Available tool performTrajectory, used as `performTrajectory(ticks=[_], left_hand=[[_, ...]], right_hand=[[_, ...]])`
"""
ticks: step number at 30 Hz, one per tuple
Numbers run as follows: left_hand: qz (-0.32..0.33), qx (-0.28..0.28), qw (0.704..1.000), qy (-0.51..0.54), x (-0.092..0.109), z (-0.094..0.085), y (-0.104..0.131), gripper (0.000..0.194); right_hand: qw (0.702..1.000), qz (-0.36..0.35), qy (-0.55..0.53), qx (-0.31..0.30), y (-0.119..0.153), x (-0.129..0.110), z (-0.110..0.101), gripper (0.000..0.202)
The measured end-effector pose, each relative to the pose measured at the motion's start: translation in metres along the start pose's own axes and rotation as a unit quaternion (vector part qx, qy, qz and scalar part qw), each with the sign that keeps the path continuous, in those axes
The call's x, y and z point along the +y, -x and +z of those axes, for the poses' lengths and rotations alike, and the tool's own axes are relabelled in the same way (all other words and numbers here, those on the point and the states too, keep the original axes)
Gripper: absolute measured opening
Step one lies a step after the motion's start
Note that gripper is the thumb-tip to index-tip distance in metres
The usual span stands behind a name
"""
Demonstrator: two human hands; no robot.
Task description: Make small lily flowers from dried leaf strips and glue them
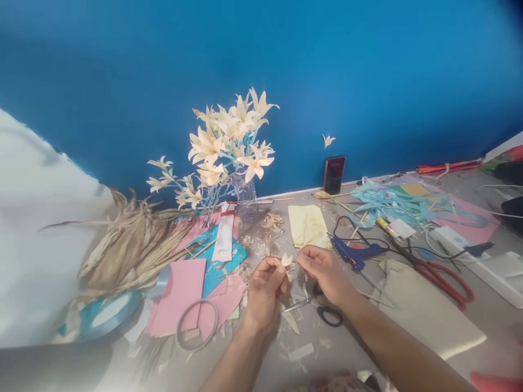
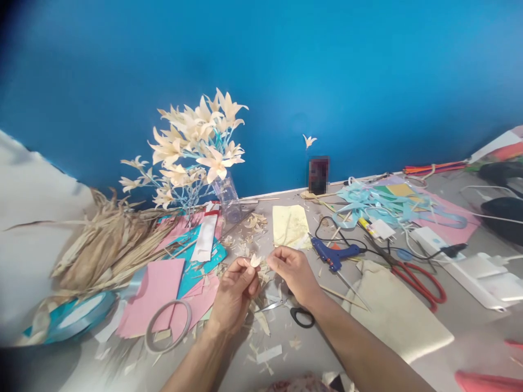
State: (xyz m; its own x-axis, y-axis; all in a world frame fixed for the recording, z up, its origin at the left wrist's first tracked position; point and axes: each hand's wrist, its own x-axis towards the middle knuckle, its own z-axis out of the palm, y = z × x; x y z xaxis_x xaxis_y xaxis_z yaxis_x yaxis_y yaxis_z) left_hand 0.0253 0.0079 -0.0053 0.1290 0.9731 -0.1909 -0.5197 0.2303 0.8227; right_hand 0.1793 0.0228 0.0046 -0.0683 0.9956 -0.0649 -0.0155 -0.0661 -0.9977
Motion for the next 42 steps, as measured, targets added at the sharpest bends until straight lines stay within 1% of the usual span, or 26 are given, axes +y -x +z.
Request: performTrajectory(ticks=[2, 5, 11, 16, 21, 24, 27, 29, 34, 37, 39, 42], left_hand=[[0.000, 0.000, 1.000, -0.018, -0.001, 0.001, 0.000, 0.027], [-0.006, -0.004, 0.999, -0.033, -0.002, 0.003, 0.001, 0.028], [-0.036, -0.004, 0.999, 0.036, -0.002, 0.007, 0.001, 0.031], [-0.044, -0.007, 0.998, 0.053, -0.003, 0.007, 0.001, 0.033], [-0.053, -0.024, 0.994, 0.089, -0.002, 0.005, 0.001, 0.032], [-0.054, -0.031, 0.993, 0.096, -0.001, 0.005, 0.001, 0.030], [-0.042, -0.028, 0.995, 0.086, -0.001, 0.006, 0.002, 0.029], [-0.039, -0.030, 0.996, 0.073, -0.001, 0.007, 0.002, 0.028], [-0.028, -0.042, 0.998, 0.025, -0.003, 0.010, 0.005, 0.024], [-0.021, -0.046, 0.999, 0.012, -0.004, 0.011, 0.006, 0.025], [-0.019, -0.042, 0.999, 0.002, -0.004, 0.010, 0.006, 0.024], [-0.012, -0.025, 0.999, -0.032, -0.007, 0.006, 0.004, 0.025]], right_hand=[[1.000, -0.002, -0.024, -0.016, 0.002, 0.001, 0.005, 0.037], [1.000, -0.004, -0.025, -0.003, 0.005, -0.001, 0.009, 0.036], [1.000, -0.008, -0.006, 0.028, 0.005, -0.003, 0.010, 0.028], [0.999, -0.013, -0.008, 0.040, 0.006, -0.001, 0.013, 0.024], [0.999, -0.002, -0.025, 0.029, 0.005, 0.005, 0.012, 0.028], [0.998, 0.001, -0.057, 0.000, 0.005, 0.010, 0.010, 0.030], [0.998, -0.014, -0.058, -0.031, 0.006, 0.011, 0.009, 0.029], [0.998, -0.022, -0.051, -0.039, 0.008, 0.009, 0.010, 0.028], [0.998, -0.013, -0.055, -0.033, 0.008, 0.001, 0.013, 0.030], [0.997, -0.001, -0.064, -0.039, 0.007, 0.001, 0.013, 0.032], [0.997, 0.001, -0.071, -0.037, 0.006, 0.003, 0.012, 0.032], [0.997, -0.005, -0.071, -0.019, 0.005, 0.008, 0.010, 0.030]])
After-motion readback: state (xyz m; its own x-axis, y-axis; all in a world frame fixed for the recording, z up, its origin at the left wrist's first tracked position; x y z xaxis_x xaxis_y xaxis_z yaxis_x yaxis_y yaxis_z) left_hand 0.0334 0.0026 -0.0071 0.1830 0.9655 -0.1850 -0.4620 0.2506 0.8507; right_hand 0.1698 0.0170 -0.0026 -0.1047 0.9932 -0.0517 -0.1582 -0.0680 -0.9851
